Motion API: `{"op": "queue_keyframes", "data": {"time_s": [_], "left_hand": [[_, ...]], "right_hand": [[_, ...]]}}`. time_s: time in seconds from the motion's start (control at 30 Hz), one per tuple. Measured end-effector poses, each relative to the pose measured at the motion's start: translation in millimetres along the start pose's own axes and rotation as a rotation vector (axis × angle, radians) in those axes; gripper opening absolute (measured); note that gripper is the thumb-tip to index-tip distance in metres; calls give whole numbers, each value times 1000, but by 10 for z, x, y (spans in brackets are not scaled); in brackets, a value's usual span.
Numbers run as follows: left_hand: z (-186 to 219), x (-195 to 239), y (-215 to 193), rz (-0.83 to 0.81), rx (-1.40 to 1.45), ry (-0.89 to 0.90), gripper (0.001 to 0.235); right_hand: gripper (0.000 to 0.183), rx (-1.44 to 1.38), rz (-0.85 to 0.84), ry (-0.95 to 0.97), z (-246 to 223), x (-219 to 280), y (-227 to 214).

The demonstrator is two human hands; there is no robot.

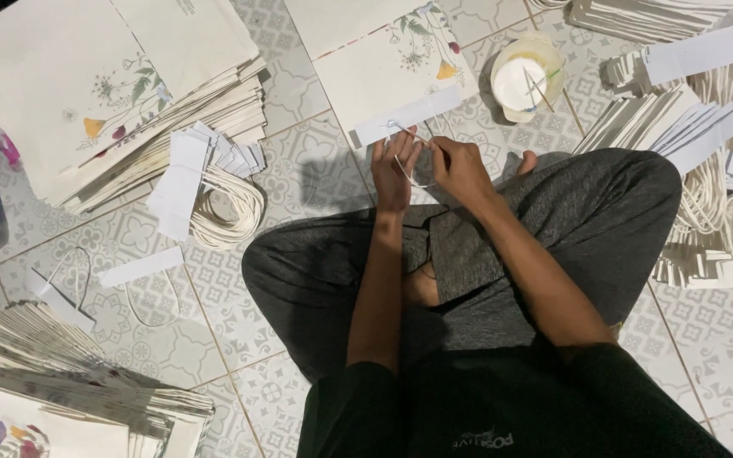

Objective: The person sits on the floor and assembles paper bags by applying glue to a paper strip and attaching it to the bag body. They then insert a white rope handle into the glued area and press it down to secure it. The person repeats this process for multiple bags, stacking the finished ones aside.

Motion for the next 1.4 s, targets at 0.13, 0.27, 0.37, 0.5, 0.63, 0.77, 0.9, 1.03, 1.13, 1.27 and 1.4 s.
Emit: {"op": "queue_keyframes", "data": {"time_s": [0.13,0.27,0.37,0.5,0.63,0.77,0.9,1.03,1.13,1.27,1.4], "left_hand": [[-18,-30,-28,-22,-10,-2,43],[98,44,83,11,-20,-17,38],[-142,-98,-127,19,9,-26,33],[-5,-32,-79,14,126,-17,27],[76,3,-42,3,101,1,24],[74,-12,-71,-67,67,78,24],[107,6,-67,-73,30,114,25],[222,77,36,-120,-46,175,33],[148,30,-50,-50,153,84,22],[167,18,-67,-76,178,97,29],[170,-8,-14,-31,238,19,20]], "right_hand": [[20,26,51,2,89,16,-55],[20,-51,9,-15,43,-1,98],[21,-65,-14,11,55,-13,90],[20,48,26,40,177,10,-62],[20,87,73,105,362,28,-169],[20,70,179,120,394,40,-353],[18,27,285,145,443,40,-559],[19,34,353,128,461,-6,-950],[19,203,401,223,604,-3,-1249],[41,506,285,450,561,61,-1307],[41,565,339,75,232,25,-1186]]}}
Point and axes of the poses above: each hand's wrist, its own x-axis away from the middle knuckle, its own y-axis out of the palm, z = x × y, the point moved 5 cm from there along -x, towards the middle knuckle, and after that the axes turned 12 degrees about -x, right-handed, at the moved point
